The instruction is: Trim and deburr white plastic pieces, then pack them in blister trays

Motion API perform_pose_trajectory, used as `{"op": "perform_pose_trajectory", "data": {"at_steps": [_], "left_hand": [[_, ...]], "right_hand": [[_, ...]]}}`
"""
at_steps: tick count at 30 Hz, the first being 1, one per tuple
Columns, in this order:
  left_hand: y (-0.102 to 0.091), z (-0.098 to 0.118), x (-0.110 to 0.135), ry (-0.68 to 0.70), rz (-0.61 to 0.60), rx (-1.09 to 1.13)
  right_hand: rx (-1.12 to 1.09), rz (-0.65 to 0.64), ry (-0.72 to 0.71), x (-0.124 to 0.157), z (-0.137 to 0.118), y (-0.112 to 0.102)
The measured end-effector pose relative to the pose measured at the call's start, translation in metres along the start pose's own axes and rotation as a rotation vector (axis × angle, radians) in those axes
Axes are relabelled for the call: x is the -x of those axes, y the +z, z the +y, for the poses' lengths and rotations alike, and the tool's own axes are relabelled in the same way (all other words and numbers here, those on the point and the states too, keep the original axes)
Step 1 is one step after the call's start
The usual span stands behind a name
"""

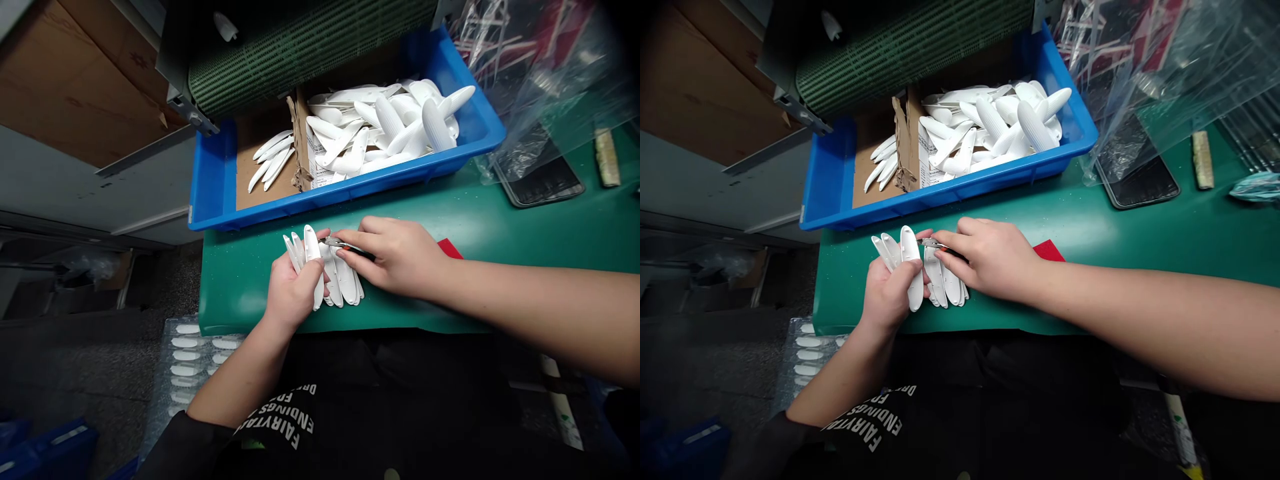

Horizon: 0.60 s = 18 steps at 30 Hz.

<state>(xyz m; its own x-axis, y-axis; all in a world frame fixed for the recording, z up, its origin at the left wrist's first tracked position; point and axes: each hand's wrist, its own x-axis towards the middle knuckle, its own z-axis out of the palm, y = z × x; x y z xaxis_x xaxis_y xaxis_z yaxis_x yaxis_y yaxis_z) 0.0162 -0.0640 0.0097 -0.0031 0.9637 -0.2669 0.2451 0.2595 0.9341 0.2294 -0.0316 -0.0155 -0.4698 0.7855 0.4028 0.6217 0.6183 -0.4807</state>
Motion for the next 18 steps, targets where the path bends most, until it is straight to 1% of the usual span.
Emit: {"op": "perform_pose_trajectory", "data": {"at_steps": [3, 7, 11, 13, 18], "left_hand": [[-0.004, -0.002, -0.004, 0.050, 0.024, -0.110], [-0.008, -0.002, -0.011, 0.075, 0.031, -0.283], [-0.011, -0.001, -0.012, 0.020, -0.021, -0.294], [-0.014, 0.001, -0.011, 0.010, -0.019, -0.282], [-0.022, 0.008, -0.007, 0.096, 0.044, -0.384]], "right_hand": [[-0.051, 0.029, 0.019, -0.001, 0.004, -0.002], [-0.076, 0.020, 0.049, -0.002, 0.008, -0.003], [-0.083, 0.008, 0.065, -0.003, 0.010, -0.003], [-0.094, 0.004, 0.066, -0.003, 0.011, -0.002], [-0.125, 0.017, 0.047, -0.002, 0.013, 0.000]]}}
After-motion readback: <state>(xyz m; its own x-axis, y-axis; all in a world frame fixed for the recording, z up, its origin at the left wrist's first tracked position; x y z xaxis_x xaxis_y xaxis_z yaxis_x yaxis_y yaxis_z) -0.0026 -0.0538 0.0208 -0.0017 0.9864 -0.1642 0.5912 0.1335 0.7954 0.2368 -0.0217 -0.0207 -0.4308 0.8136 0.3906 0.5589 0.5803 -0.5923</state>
